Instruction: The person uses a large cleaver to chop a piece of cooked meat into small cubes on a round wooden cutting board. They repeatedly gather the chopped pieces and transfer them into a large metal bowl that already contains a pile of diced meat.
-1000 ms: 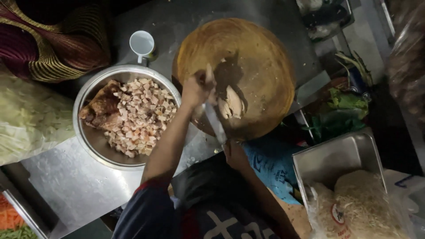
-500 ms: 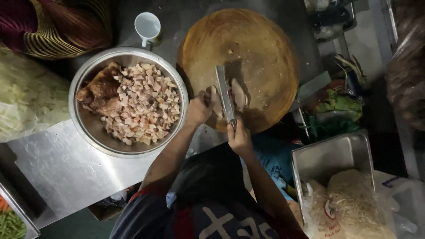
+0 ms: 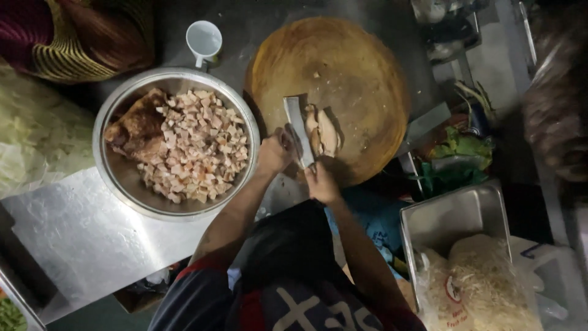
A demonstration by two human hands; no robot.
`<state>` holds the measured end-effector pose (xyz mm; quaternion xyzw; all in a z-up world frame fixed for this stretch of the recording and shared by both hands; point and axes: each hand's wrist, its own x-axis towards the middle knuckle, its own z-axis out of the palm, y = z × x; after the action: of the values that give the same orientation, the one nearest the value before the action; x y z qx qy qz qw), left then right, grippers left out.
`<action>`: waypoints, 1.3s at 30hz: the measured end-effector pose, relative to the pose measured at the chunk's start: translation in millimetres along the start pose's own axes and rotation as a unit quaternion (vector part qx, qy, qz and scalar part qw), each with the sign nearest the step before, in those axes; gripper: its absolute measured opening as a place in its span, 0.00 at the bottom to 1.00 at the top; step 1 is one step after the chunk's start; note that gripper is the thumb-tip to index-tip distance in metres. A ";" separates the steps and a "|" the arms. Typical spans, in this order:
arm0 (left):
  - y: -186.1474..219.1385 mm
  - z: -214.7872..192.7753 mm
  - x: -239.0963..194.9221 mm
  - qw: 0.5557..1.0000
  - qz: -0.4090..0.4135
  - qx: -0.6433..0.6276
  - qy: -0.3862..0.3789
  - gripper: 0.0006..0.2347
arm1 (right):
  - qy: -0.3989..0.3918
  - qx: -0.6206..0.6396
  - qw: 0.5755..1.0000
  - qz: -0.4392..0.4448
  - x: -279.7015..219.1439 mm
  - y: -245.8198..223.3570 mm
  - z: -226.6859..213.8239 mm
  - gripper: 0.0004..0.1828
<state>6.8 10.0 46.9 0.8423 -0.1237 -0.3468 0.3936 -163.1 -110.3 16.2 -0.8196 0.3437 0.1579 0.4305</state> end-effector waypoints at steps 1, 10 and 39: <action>-2.0 0.3 0.1 1.000 -0.001 -0.001 0.000 0.09 | -0.001 -0.001 1.000 0.000 -6.3 0.5 -6.2 0.20; 54.1 -19.8 9.7 0.995 0.061 0.076 -0.017 0.19 | 0.156 0.056 0.986 -0.017 -89.2 -6.4 -49.9 0.23; 91.7 -31.6 4.3 0.762 0.381 0.455 -0.261 0.24 | 0.116 -0.121 0.982 -0.082 -109.5 131.9 -31.9 0.21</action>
<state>37.4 -34.3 127.7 0.6832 -0.6752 -0.2776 0.0168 -334.7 -141.4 16.6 -0.9036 0.3014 0.0665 0.2970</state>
